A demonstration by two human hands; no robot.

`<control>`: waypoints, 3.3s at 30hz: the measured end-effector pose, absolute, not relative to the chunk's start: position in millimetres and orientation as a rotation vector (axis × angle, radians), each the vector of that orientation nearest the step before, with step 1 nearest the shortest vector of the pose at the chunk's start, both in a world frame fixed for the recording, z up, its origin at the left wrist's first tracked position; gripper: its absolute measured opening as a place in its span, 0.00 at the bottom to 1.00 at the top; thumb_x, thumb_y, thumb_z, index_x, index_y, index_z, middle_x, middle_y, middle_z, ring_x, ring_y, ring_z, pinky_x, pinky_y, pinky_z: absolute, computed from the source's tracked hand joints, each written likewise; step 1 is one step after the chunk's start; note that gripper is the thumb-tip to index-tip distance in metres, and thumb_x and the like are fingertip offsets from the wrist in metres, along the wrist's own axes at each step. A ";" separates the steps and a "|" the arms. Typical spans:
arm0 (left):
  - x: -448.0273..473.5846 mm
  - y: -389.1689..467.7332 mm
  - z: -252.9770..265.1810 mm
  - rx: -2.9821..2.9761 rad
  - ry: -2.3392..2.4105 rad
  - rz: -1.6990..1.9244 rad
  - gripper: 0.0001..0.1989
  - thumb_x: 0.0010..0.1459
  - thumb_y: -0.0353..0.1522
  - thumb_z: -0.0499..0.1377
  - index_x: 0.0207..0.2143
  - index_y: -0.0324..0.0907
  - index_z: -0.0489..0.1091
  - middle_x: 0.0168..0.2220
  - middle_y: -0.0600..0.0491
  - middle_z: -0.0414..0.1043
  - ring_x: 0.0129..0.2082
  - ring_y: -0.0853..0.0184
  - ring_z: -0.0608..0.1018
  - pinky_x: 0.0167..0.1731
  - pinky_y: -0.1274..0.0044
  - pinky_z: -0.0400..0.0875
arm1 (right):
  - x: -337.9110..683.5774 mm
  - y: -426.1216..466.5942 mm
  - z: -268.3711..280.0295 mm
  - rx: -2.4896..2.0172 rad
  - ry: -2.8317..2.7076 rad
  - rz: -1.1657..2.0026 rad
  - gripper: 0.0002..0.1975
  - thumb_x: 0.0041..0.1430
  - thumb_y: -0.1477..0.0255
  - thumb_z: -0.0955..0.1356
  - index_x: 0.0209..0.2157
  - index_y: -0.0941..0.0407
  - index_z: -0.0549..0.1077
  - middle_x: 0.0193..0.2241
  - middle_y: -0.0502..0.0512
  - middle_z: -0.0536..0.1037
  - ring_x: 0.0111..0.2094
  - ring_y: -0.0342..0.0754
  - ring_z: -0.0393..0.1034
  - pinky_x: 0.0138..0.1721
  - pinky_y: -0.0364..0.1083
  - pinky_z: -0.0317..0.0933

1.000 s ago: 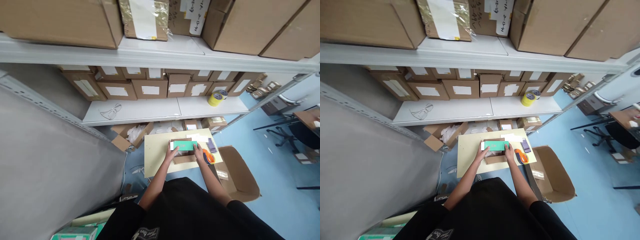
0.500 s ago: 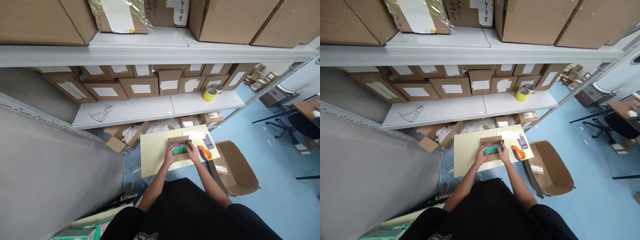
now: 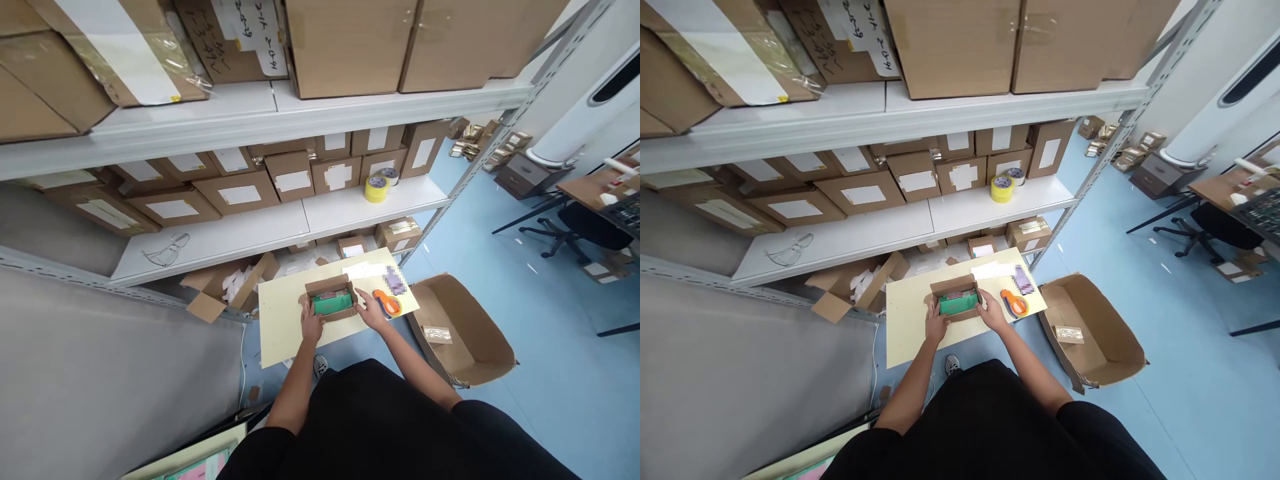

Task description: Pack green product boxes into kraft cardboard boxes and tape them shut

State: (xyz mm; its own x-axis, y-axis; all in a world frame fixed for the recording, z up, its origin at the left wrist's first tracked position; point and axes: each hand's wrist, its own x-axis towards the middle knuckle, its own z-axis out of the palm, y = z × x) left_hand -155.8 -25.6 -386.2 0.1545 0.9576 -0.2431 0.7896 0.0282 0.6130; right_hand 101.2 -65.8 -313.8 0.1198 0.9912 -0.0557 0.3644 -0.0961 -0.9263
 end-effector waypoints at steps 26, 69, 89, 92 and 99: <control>-90.1 -316.4 -334.7 1.551 2.248 0.533 0.05 0.60 0.26 0.64 0.33 0.42 0.80 0.75 0.45 0.53 0.77 0.45 0.45 0.72 0.47 0.50 | 93.8 -155.3 -300.7 -1.000 -1.906 1.131 0.23 0.64 0.65 0.68 0.60 0.48 0.76 0.70 0.58 0.64 0.72 0.62 0.57 0.71 0.65 0.54; -194.7 -799.2 -357.4 0.531 2.689 1.050 0.08 0.63 0.25 0.61 0.34 0.44 0.80 0.76 0.56 0.51 0.77 0.47 0.46 0.69 0.48 0.60 | -441.3 -639.2 -306.4 -0.199 -3.406 0.631 0.57 0.48 0.64 0.82 0.74 0.45 0.54 0.77 0.71 0.32 0.51 0.60 0.80 0.49 0.51 0.71; -173.3 -793.1 -353.3 0.588 2.798 1.023 0.08 0.62 0.25 0.62 0.34 0.44 0.80 0.76 0.53 0.50 0.76 0.44 0.49 0.67 0.48 0.63 | -356.2 -594.3 -267.0 -0.066 -2.709 0.982 0.10 0.60 0.70 0.68 0.34 0.58 0.82 0.32 0.59 0.85 0.33 0.53 0.77 0.38 0.46 0.67; -170.1 -785.7 -351.4 0.650 2.827 1.027 0.08 0.61 0.24 0.62 0.34 0.44 0.79 0.76 0.54 0.50 0.76 0.44 0.50 0.67 0.48 0.63 | -291.6 -561.7 -265.4 -0.041 -2.464 1.181 0.10 0.61 0.66 0.68 0.33 0.56 0.81 0.32 0.58 0.84 0.32 0.52 0.76 0.36 0.46 0.67; -167.1 -724.8 -340.4 0.818 2.851 0.948 0.11 0.62 0.23 0.58 0.32 0.43 0.77 0.76 0.53 0.50 0.76 0.44 0.51 0.65 0.48 0.67 | -175.6 -508.0 -285.3 -0.106 -2.424 1.295 0.09 0.61 0.71 0.66 0.36 0.54 0.80 0.37 0.58 0.85 0.38 0.54 0.80 0.42 0.48 0.71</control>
